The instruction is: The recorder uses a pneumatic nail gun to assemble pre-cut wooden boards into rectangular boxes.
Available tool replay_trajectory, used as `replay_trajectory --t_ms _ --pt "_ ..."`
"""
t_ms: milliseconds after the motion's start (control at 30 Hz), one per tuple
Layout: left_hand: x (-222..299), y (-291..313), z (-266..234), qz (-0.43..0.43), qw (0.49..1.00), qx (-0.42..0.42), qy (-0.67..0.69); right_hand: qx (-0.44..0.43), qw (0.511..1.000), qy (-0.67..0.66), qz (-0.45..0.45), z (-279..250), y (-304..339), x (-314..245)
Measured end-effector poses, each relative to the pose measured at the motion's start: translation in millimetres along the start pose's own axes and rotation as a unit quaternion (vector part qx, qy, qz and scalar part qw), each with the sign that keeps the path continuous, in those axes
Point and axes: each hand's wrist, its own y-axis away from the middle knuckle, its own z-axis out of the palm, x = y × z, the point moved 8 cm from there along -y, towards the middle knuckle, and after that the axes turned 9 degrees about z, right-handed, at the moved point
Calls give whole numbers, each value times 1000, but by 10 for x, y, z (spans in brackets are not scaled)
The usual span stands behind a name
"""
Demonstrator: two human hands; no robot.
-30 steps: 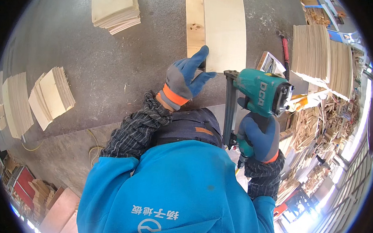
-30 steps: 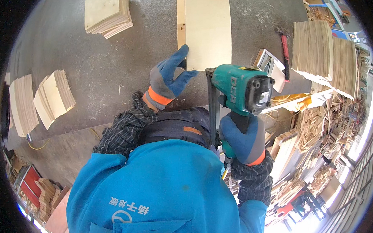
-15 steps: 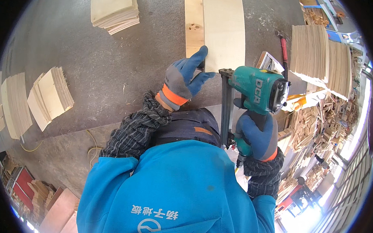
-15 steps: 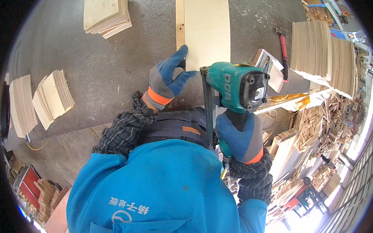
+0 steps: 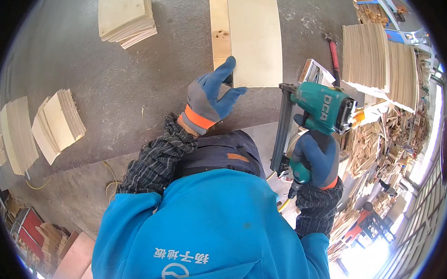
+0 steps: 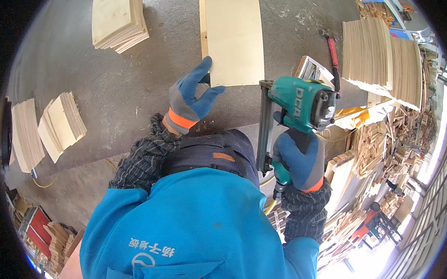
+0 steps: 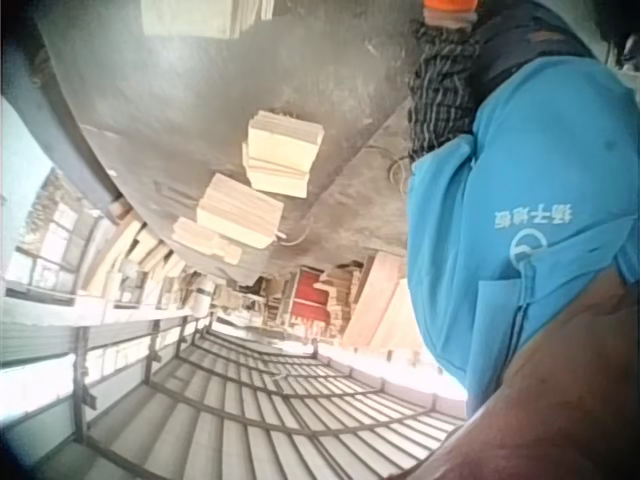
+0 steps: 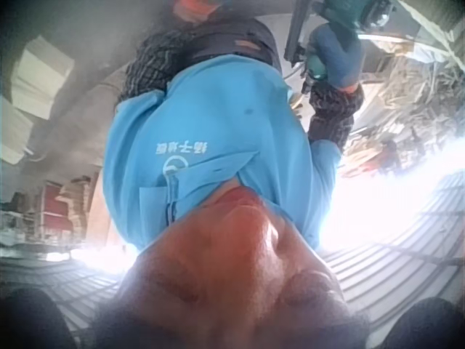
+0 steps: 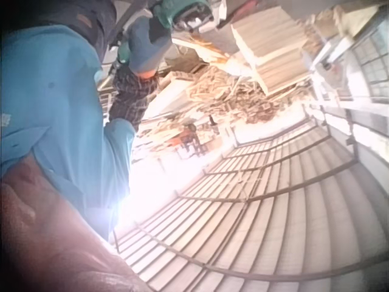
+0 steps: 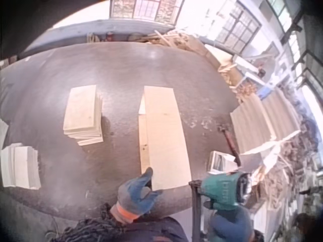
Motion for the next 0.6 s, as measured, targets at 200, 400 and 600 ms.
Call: replay_trajectory --t_ms 200,400,600 --pt "11 -33 0 4 1000 -11 -24 -35 997 -42 52 34 -56 65" --pt "15 -30 -2 7 1000 4 -16 -13 999 4 41 55 -38 29" --pt "63 -9 2 15 1000 7 -8 -7 999 5 41 31 -6 74"
